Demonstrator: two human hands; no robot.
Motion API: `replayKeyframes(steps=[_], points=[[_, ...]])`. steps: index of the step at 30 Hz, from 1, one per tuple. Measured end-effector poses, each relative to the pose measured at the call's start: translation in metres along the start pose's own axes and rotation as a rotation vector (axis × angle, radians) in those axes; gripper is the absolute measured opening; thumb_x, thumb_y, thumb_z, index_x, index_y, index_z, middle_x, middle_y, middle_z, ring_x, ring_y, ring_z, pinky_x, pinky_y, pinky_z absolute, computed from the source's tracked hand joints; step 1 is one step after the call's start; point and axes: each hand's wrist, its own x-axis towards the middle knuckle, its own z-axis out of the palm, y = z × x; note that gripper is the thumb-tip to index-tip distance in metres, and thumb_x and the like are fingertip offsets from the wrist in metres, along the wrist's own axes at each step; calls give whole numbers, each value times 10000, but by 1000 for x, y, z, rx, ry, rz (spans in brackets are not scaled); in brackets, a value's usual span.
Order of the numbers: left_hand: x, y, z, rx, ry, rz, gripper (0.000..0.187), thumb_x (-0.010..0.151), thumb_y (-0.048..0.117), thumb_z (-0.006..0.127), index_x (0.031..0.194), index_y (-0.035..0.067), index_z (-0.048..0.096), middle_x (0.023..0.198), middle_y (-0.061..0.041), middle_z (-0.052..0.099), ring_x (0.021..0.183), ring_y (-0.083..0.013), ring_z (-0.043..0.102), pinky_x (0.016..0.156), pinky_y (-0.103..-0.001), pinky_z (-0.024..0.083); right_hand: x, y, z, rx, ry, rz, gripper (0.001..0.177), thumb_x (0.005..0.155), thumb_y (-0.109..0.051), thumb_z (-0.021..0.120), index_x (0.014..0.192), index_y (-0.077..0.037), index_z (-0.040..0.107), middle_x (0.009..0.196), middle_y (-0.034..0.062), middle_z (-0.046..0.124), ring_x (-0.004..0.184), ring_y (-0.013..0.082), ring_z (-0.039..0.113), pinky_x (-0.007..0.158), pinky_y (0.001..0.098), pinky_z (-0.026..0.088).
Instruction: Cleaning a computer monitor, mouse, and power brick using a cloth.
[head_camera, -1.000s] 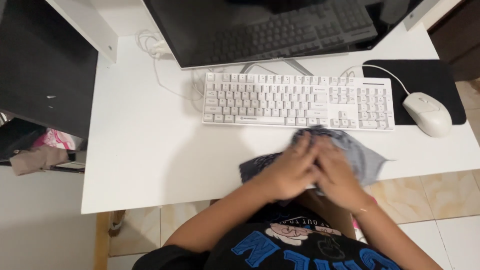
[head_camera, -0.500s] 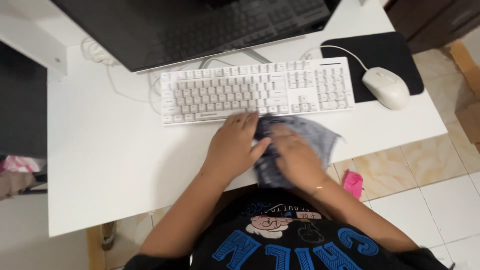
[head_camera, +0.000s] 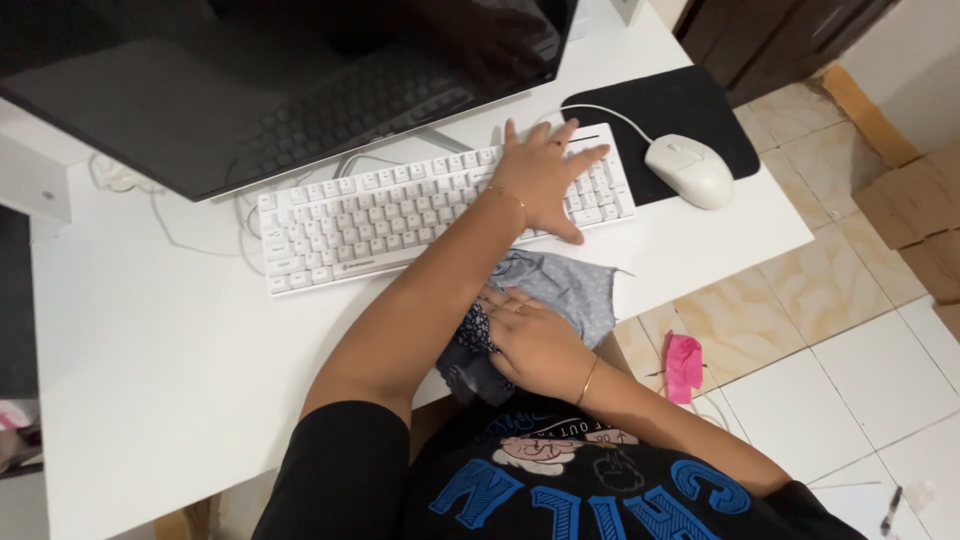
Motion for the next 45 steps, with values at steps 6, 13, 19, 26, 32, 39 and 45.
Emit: replayKeyframes(steps=[6, 13, 19, 26, 32, 39, 45], points=[[1, -7, -3, 44, -68, -105, 1202, 618, 779, 756, 1598, 422, 159, 1570, -116, 355, 1408, -333, 348, 1102, -613, 249, -54, 68, 2, -116, -14, 262, 318, 815, -270, 673, 991, -5, 686, 1022, 249, 701, 1094, 433, 649, 951, 528, 485], [-12, -3, -18, 112, -137, -212, 1230, 635, 656, 796, 1619, 379, 112, 1591, -220, 330, 1439, -444, 295, 1067, -774, 116, -107, 121, -28, -335, 154, 608, 574, 822, -177, 675, 1285, 156, 601, 1410, 361, 558, 1316, 478, 540, 1160, 513, 383], [53, 77, -1, 27, 368, 238, 587, 834, 130, 622, 1419, 172, 605, 1589, -129, 415, 1512, -319, 256, 1177, -713, 81, -76, 73, -9, -134, 109, 342, 503, 807, -227, 661, 1207, 75, 624, 1430, 255, 577, 1433, 395, 454, 1181, 537, 331], [131, 118, 39, 102, 69, 337, 712, 908, 169, 642, 1560, 252, 370, 1661, -37, 306, 1551, -261, 176, 1218, -692, 7, -135, 128, -56, -195, 260, 639, 381, 786, -156, 698, 1120, 28, 701, 1230, 268, 687, 1244, 420, 609, 1159, 508, 412], [115, 110, 40, -22, 160, 370, 565, 824, 49, 669, 1372, 152, 576, 1414, -47, 594, 1422, -234, 439, 1218, -708, 82, -219, 214, -68, -190, 427, 1109, 361, 877, -77, 621, 1229, -87, 699, 1120, 190, 696, 1147, 424, 632, 999, 555, 490], [8, 127, 38, -537, 416, 281, 707, 746, 238, 733, 1384, 21, 519, 1498, -178, 403, 1396, -377, 374, 1177, -556, 282, -134, 213, -104, 672, 1089, 1200, 349, 944, -274, 614, 1225, -80, 683, 1137, 106, 691, 1068, 235, 623, 914, 339, 475], [10, 138, 52, -1791, 325, -276, 933, 959, 168, 626, 1584, -59, -29, 1598, -370, 17, 1473, -550, 153, 1217, -576, 215, -84, 194, -77, 486, 525, 987, 276, 1016, -261, 635, 1191, -62, 713, 1127, 200, 710, 1160, 357, 647, 958, 500, 503]])
